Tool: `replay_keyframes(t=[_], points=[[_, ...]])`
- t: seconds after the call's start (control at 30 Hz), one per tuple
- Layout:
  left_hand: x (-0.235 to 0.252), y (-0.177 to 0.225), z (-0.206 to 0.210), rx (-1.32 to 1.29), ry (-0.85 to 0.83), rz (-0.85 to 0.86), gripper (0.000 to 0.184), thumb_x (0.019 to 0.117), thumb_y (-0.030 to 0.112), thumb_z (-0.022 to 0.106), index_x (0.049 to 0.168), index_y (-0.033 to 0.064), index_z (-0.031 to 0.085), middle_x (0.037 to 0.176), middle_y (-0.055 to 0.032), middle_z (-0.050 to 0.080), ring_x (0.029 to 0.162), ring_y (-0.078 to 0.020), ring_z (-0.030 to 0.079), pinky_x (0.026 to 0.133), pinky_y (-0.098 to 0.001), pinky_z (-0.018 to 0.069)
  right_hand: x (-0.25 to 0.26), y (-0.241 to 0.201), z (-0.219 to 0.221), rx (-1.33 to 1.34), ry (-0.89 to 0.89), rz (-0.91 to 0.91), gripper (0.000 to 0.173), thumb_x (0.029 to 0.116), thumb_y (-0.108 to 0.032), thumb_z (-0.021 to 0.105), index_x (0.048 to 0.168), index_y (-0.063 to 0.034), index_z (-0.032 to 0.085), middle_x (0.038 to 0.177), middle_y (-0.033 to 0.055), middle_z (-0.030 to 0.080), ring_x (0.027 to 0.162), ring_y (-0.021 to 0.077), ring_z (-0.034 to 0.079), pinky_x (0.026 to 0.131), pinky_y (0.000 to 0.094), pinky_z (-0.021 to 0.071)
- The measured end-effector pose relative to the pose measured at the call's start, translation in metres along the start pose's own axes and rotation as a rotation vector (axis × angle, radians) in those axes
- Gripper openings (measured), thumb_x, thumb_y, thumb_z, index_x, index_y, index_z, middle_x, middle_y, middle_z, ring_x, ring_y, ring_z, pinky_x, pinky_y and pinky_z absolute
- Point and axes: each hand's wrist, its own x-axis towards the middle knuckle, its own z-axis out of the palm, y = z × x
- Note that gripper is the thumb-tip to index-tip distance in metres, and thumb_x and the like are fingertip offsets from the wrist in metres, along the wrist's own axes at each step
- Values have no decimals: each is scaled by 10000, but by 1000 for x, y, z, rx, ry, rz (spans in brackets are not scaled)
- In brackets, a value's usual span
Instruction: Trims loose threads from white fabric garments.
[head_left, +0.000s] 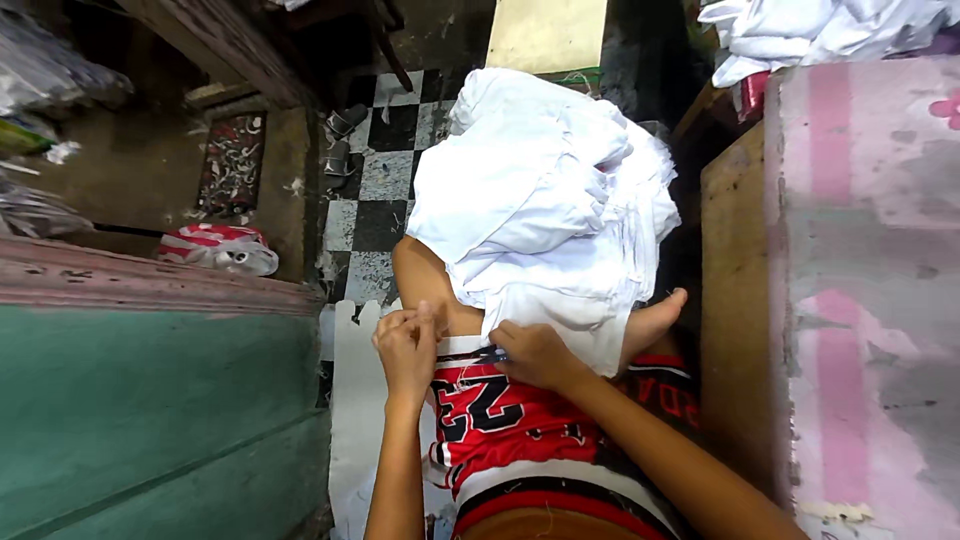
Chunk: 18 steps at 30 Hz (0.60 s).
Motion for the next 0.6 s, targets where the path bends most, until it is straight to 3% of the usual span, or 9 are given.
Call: replay_keyframes(t=[0.07, 0.13, 0.17, 0.23, 0.3, 0.37, 0.4, 0.5, 0.6], points=[[-1, -3, 2, 59, -7, 54, 411, 999, 343, 587, 897, -8, 774, 1210, -269, 671, 1257, -522, 527, 1098, -710, 275, 3, 1, -7, 71, -19, -25, 135, 856, -101, 723, 930, 11, 715, 854, 177, 692, 625, 316, 686, 490, 449, 526], [-3, -2, 5, 55, 35, 88, 297, 943, 251, 684, 964, -38, 750, 1369, -348, 554, 1332, -572, 449, 1119, -720, 263, 8, 4, -24, 209, -130, 68, 155, 934, -87, 660, 1015, 20, 739, 948, 192, 721, 804, 349, 724, 661, 506, 568], [-5, 0, 6, 37, 79, 86, 254, 919, 178, 721, 1007, -60, 735, 1400, -367, 512, 1294, -536, 499, 1077, -648, 383, 12, 9, -34, 289, -178, 136, 194, 972, -105, 632, 1067, 24, 742, 1000, 198, 735, 905, 357, 727, 773, 534, 570], [-7, 0, 10, -22, 203, 97, 258, 868, 88, 762, 1065, -73, 717, 1332, -346, 519, 986, -307, 656, 823, -376, 565, 18, 23, -53, 432, -239, 269, 255, 1021, -152, 592, 1139, 23, 736, 1042, 192, 748, 982, 317, 716, 900, 516, 548], [-9, 4, 12, -135, 193, 116, 326, 850, 73, 773, 1126, -84, 698, 1328, -333, 506, 902, -211, 670, 750, -278, 576, 22, 38, -71, 550, -244, 371, 237, 1015, -156, 620, 1126, 24, 727, 969, 160, 732, 874, 228, 675, 837, 437, 532], [-12, 15, 12, -217, 66, 150, 403, 864, 165, 779, 1169, -84, 695, 1365, -344, 523, 1037, -309, 676, 863, -402, 581, 23, 48, -83, 633, -218, 442, 190, 988, -158, 674, 1056, 14, 719, 887, 89, 704, 767, 123, 616, 754, 346, 517], [-14, 24, 14, -239, 17, 174, 420, 867, 230, 788, 1140, -79, 709, 1291, -320, 591, 1025, -324, 681, 859, -429, 579, 24, 50, -87, 670, -204, 468, 177, 974, -152, 694, 1038, 12, 716, 864, 61, 698, 724, 84, 588, 720, 309, 505], [-26, 54, 32, -385, -51, 162, 508, 807, 378, 831, 1027, -62, 703, 909, -109, 722, 770, -107, 695, 710, -257, 585, 26, 46, -91, 739, -138, 460, 138, 912, -151, 760, 952, -22, 733, 782, -32, 674, 608, -18, 482, 605, 199, 424], [-34, 73, 52, -477, 10, 114, 513, 760, 289, 876, 1021, -98, 662, 875, -112, 718, 760, -74, 708, 697, -215, 590, 31, 41, -91, 719, -139, 388, 135, 895, -180, 773, 917, -49, 751, 770, -49, 671, 640, -37, 508, 632, 191, 436]])
